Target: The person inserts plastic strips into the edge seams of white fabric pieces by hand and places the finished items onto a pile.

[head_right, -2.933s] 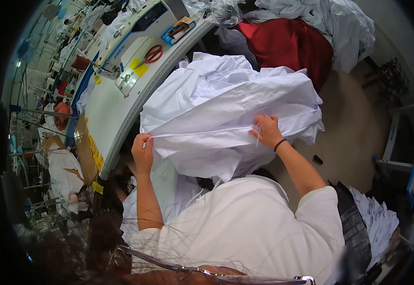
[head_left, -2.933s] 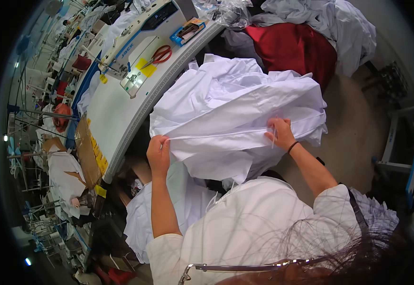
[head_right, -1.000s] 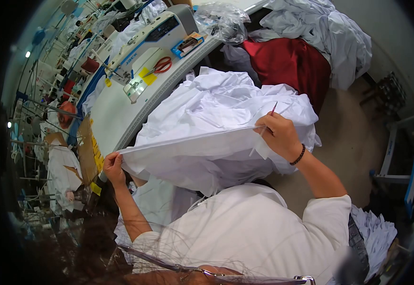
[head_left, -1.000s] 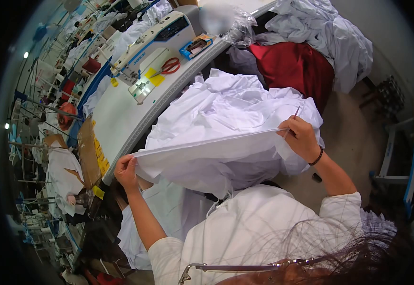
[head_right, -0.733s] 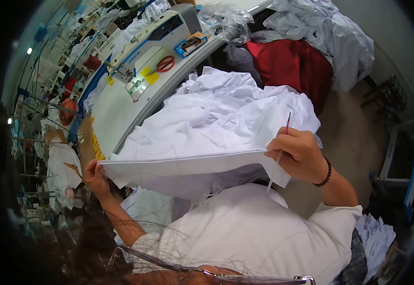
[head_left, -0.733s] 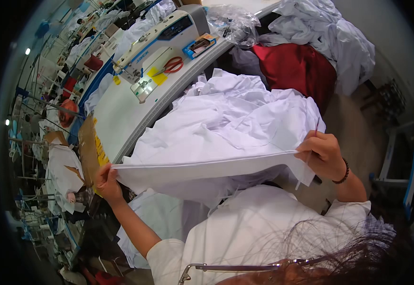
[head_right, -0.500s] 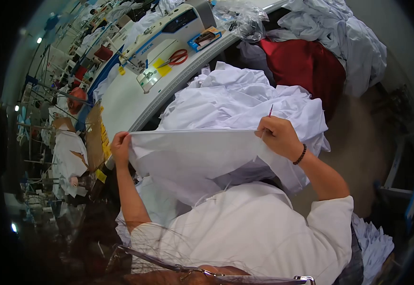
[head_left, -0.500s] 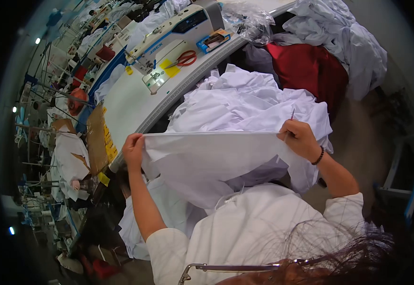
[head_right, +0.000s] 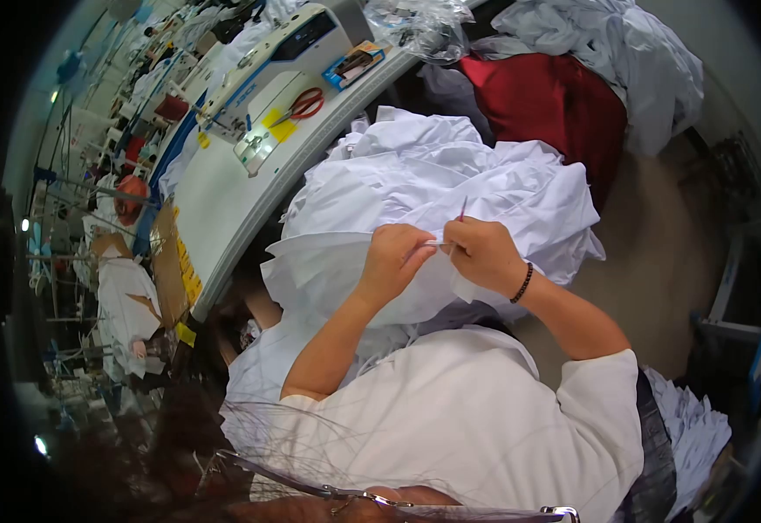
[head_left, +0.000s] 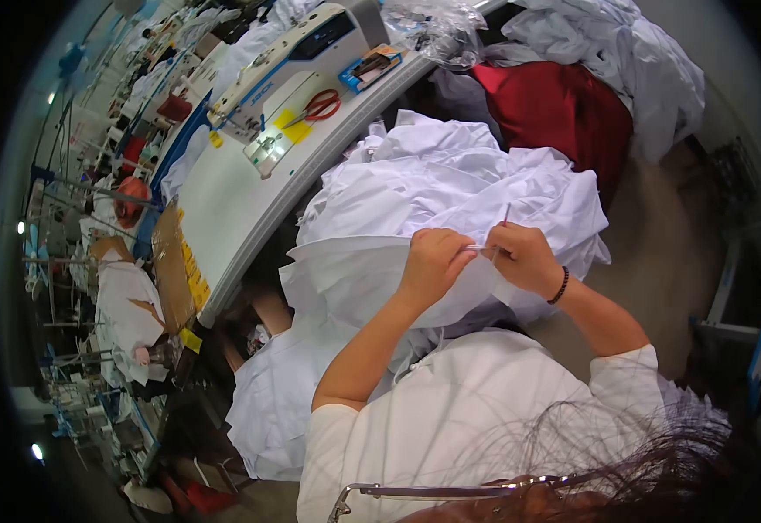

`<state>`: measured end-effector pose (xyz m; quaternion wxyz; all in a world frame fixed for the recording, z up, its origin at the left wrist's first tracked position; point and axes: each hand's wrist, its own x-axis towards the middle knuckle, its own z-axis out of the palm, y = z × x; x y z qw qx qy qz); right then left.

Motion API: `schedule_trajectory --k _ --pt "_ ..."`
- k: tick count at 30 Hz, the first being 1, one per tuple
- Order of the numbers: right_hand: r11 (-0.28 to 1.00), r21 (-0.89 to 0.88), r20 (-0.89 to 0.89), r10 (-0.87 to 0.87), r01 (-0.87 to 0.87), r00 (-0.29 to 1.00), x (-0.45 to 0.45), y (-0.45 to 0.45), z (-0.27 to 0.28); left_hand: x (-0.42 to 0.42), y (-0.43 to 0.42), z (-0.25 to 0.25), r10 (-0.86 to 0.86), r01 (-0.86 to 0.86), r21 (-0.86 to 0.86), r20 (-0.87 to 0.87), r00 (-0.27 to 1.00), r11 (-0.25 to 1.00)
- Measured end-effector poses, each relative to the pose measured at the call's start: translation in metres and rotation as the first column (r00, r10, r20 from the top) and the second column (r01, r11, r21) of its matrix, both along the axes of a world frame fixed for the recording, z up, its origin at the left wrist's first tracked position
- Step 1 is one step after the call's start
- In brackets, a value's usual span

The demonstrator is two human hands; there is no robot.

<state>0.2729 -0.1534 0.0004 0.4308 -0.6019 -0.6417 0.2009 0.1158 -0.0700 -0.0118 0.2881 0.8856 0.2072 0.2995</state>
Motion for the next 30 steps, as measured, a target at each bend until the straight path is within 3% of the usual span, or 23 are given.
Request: schedule_trajectory --k 1,6,7,12,14,15,18,20,21,22,24,25,27,29,30 --pt "1.0 0.005 0.043 -0.013 0.013 0.999 0.0 0.0 -0.004 -0.001 0.0 -0.003 -0.009 0.009 0.011 -0.008 1.0 1.0" --pt "0.991 -0.112 -0.21 0.042 -0.066 0.977 -0.029 0.0 -0.012 -0.035 0.011 0.017 0.06 -0.059 0.083 -0.011 0.998 0.995" --pt "0.971 -0.207 -0.202 0.074 -0.116 0.977 -0.031 -0.003 -0.006 -0.05 0.017 0.027 0.095 -0.091 0.124 -0.032 0.995 0.988" --pt "0.935 -0.32 -0.296 0.053 -0.151 0.954 -0.028 -0.015 -0.005 -0.124 0.042 0.062 0.403 -0.384 0.192 -0.071 0.913 0.903" --pt "0.977 -0.209 -0.138 0.01 -0.039 0.99 -0.023 -0.02 -0.019 -0.153 0.046 0.069 0.526 -0.509 0.188 -0.051 0.849 0.84" --pt "0.979 -0.203 -0.159 -0.005 -0.028 0.987 -0.019 -0.02 -0.019 -0.167 0.047 0.073 0.588 -0.576 0.161 -0.041 0.807 0.801" --pt "0.994 -0.094 -0.189 -0.064 0.047 0.98 -0.003 -0.002 -0.022 -0.18 0.052 0.077 0.599 -0.563 0.246 -0.109 0.793 0.789" --pt "0.985 -0.11 0.018 -0.132 0.133 0.991 0.02 0.018 -0.041 -0.188 0.069 0.06 0.629 -0.58 0.28 -0.132 0.766 0.765" --pt "0.983 -0.085 0.214 -0.143 0.164 0.966 0.039 0.027 -0.058 -0.192 0.079 0.05 0.671 -0.625 0.258 -0.164 0.723 0.737" --pt "0.98 -0.006 0.275 -0.189 0.198 0.943 0.057 0.032 -0.067 -0.198 0.09 0.036 0.677 -0.65 0.197 -0.13 0.725 0.734" --pt "0.927 0.125 0.377 -0.374 0.353 0.847 0.074 0.026 -0.048 -0.202 0.108 0.017 0.688 -0.655 0.238 -0.095 0.719 0.717" --pt "0.94 0.046 0.479 -0.318 0.338 0.818 0.069 0.016 -0.037 -0.198 0.112 0.014 0.699 -0.669 0.222 -0.091 0.71 0.709" --pt "0.954 -0.297 0.418 0.084 0.048 0.905 0.062 -0.007 -0.048 -0.187 0.12 0.015 0.726 -0.698 0.215 -0.096 0.681 0.683" --pt "0.994 -0.054 0.424 -0.062 0.094 0.903 0.024 -0.011 -0.028 -0.176 0.126 0.017 0.726 -0.704 0.184 -0.099 0.681 0.686" --pt "0.999 0.027 0.38 -0.034 0.026 0.924 0.008 -0.011 -0.026 -0.172 0.128 0.017 0.727 -0.708 0.174 -0.104 0.679 0.685"
